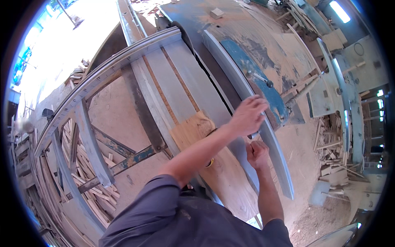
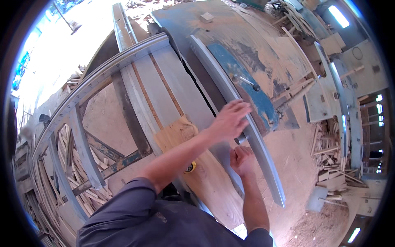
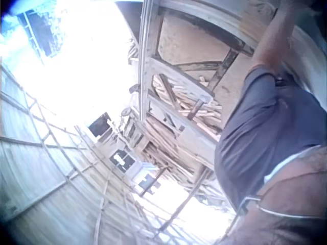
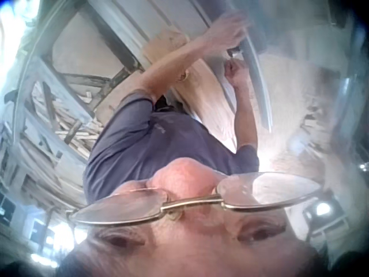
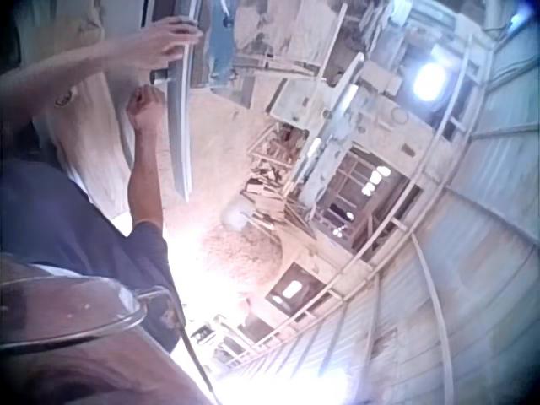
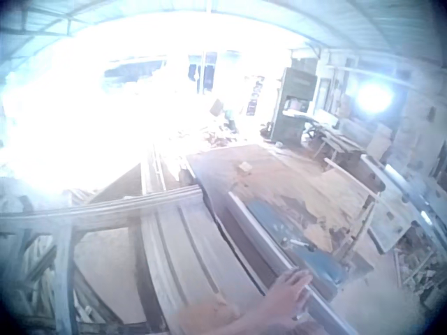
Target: The person measures a piece of wood with a tape measure and marks it with a pencil. They then use a table saw to cut the wood along the marked line. The person repeats the measuring and cutting process on the resulting pieces.
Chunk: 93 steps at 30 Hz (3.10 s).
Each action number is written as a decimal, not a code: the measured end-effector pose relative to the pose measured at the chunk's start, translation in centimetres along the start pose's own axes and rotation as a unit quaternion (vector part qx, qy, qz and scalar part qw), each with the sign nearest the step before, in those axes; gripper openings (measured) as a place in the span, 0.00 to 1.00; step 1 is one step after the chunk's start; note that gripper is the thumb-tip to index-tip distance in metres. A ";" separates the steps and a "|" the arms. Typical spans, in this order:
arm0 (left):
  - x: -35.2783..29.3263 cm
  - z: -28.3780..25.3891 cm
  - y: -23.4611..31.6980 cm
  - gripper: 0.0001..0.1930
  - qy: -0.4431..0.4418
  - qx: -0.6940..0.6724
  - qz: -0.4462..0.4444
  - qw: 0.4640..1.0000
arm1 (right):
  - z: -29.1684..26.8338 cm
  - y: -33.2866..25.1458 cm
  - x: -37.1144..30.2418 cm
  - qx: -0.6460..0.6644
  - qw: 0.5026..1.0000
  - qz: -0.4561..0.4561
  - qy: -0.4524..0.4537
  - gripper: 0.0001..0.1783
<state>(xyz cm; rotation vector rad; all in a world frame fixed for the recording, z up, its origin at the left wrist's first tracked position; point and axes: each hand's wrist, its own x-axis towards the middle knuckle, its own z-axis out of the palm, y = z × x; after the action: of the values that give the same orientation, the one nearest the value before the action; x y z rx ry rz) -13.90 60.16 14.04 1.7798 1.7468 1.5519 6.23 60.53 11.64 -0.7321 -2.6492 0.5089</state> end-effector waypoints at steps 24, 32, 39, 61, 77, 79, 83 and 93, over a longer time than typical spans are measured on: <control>6.5 8.1 -4.5 0.33 -0.027 0.137 0.045 0.989 | 2.2 6.7 2.9 -0.007 0.953 -0.075 -0.295 0.08; 6.4 8.7 -4.1 0.35 -0.047 0.083 0.048 0.994 | 2.3 11.0 1.9 -0.093 0.914 -0.057 -0.391 0.11; 6.4 8.2 -4.0 0.33 -0.055 0.093 0.038 0.993 | 1.8 11.3 1.7 0.096 0.915 0.044 -0.390 0.08; 6.9 6.6 -2.7 0.34 -0.246 0.105 -0.045 0.963 | 4.2 -5.6 -4.4 0.096 0.993 -0.021 -0.072 0.27; -15.7 -6.0 2.3 0.20 0.097 0.010 -0.083 0.992 | 5.6 -10.2 -6.3 0.010 0.999 -0.013 -0.035 0.40; -20.2 -10.0 5.0 0.18 0.146 0.011 -0.082 0.986 | 5.6 -9.9 -6.8 -0.020 0.998 0.011 -0.054 0.42; -30.1 -13.9 6.3 0.14 0.096 0.072 -0.153 0.981 | 4.1 -11.6 -8.0 -0.032 0.995 0.011 -0.090 0.43; -40.9 -11.6 3.7 0.10 0.033 0.066 -0.324 0.943 | 4.8 -12.7 -11.7 -0.107 0.989 -0.043 -0.088 0.38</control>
<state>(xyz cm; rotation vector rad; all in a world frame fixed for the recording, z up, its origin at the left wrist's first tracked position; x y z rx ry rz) -10.11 19.81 0.73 1.0207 2.2034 1.2351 8.35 42.86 10.15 -0.6561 -2.9187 0.2780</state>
